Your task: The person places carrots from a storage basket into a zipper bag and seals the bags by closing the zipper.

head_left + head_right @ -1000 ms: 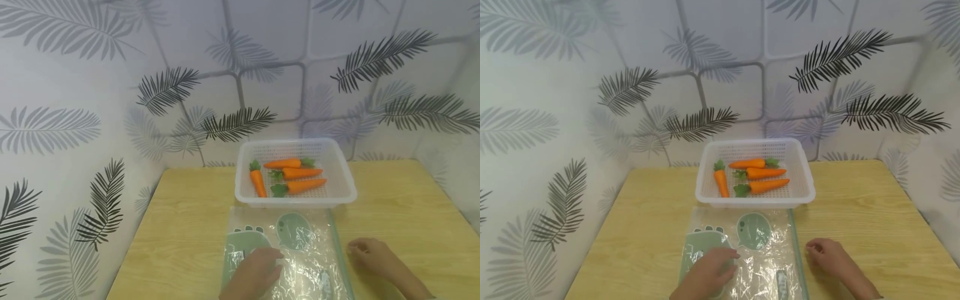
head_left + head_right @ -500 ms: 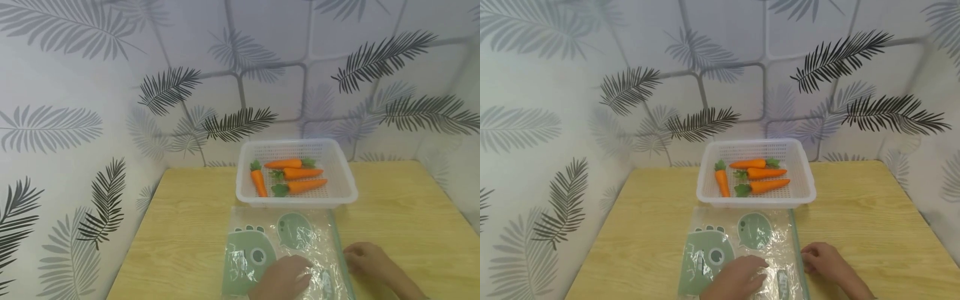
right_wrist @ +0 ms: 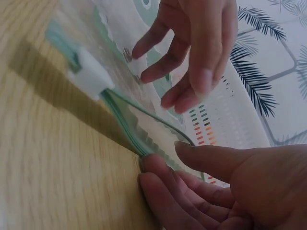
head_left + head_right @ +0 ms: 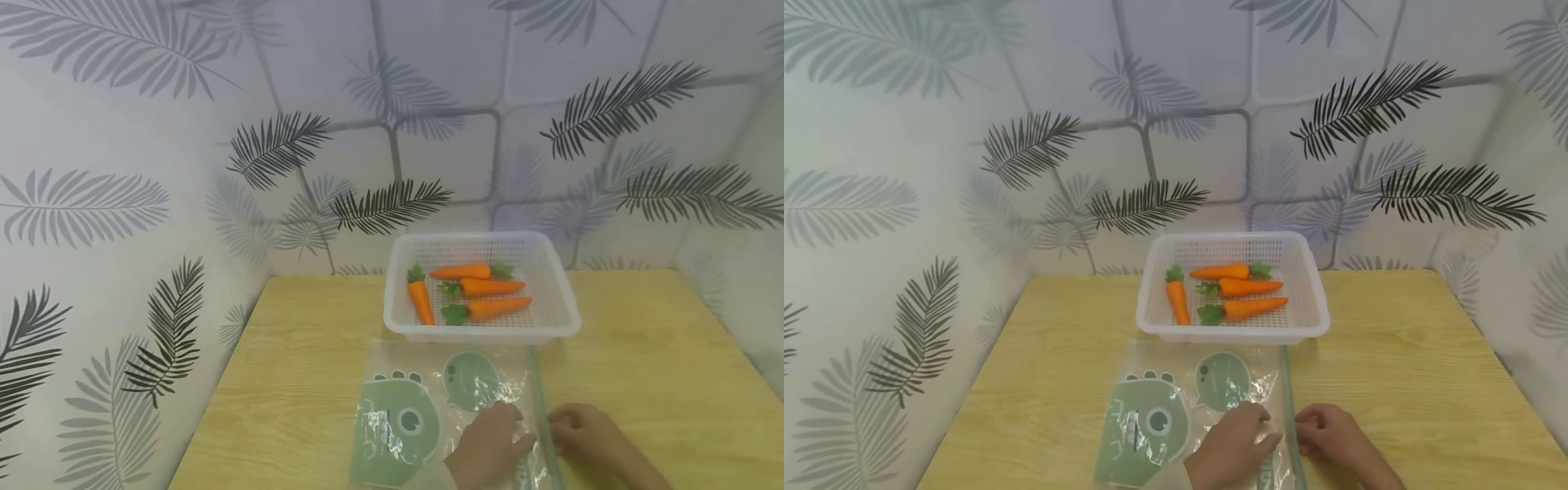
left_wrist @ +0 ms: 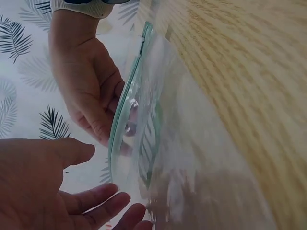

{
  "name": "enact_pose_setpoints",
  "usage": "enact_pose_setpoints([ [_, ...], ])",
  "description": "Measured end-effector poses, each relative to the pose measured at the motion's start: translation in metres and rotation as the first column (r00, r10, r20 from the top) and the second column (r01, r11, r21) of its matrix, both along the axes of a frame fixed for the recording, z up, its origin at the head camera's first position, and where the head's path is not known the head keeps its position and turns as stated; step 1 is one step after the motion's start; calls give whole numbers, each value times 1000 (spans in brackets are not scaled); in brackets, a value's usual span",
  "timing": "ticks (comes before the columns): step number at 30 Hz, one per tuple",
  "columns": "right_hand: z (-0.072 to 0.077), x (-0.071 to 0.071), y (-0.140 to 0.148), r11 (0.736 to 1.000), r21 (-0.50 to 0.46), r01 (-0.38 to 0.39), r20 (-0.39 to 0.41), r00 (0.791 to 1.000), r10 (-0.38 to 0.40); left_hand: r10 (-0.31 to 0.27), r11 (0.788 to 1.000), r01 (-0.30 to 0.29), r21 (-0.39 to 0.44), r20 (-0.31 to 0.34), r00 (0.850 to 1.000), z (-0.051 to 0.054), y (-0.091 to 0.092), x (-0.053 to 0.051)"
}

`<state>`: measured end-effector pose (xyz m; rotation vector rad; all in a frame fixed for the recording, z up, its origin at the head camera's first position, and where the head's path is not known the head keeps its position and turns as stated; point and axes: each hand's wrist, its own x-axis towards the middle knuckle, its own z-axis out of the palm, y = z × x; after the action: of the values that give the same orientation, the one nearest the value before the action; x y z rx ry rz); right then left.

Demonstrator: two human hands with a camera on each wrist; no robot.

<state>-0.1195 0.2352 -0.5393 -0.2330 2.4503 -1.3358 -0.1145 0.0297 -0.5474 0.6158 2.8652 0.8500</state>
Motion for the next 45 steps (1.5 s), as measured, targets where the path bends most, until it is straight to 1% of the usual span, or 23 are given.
enact_pose_setpoints([
  [3,-1,0,-3,1000,-1,-8,-9,1000,8,65,997,-68,31,96,993,1,11,-1],
  [5,-2,1,-6,1000,5,-16,-25,1000,16,99,994,-105,36,143,985,3,17,-1],
  [6,-2,1,-6,1000,-1,-23,-29,999,23,121,991,-129,41,170,978,4,20,-1],
  [8,-2,1,-8,999,10,-30,-46,998,30,130,989,-141,41,204,970,7,21,1],
  [10,-2,2,-10,999,8,-37,-45,998,37,123,989,-137,53,209,970,8,21,2],
  [12,-2,3,-10,999,2,-51,-41,998,51,98,991,-115,71,208,973,5,19,2],
  [15,-3,4,-11,998,0,-58,-30,998,58,91,990,-108,85,184,979,-2,17,-1],
  [16,-3,4,-11,998,-4,-62,-31,998,62,96,989,-114,90,182,979,-4,16,-3],
  [17,-4,4,-11,998,-3,-64,-38,997,64,111,987,-131,92,191,975,-5,16,-4],
  [20,-7,4,-14,998,8,-70,-48,996,70,145,979,-172,109,217,965,-6,14,-5],
  [23,-7,5,-17,997,42,-60,-62,996,63,154,975,-187,120,243,958,-5,12,-6],
  [26,-7,6,-22,996,84,-35,-76,996,41,146,977,-176,123,220,964,-5,10,-6],
  [30,-6,5,-27,995,96,-17,-72,997,24,127,979,-153,132,184,975,-3,5,-6],
  [31,-5,4,-28,995,97,-10,-61,998,16,124,980,-149,132,181,976,-3,3,-5],
  [35,-4,2,-31,991,120,52,-81,996,-42,108,981,-135,137,188,976,1,-4,-2],
  [37,-3,1,-33,990,117,84,-89,993,-74,109,981,-136,138,189,976,3,-8,-1],
  [39,-2,0,-35,990,94,107,-106,990,-97,112,979,-141,148,192,975,6,-12,0],
  [42,0,-1,-38,992,49,114,-125,986,-107,120,969,-158,192,198,973,9,-16,-2],
  [45,2,-2,-41,994,18,104,-152,983,-100,110,946,-173,275,230,967,9,-20,-6],
])
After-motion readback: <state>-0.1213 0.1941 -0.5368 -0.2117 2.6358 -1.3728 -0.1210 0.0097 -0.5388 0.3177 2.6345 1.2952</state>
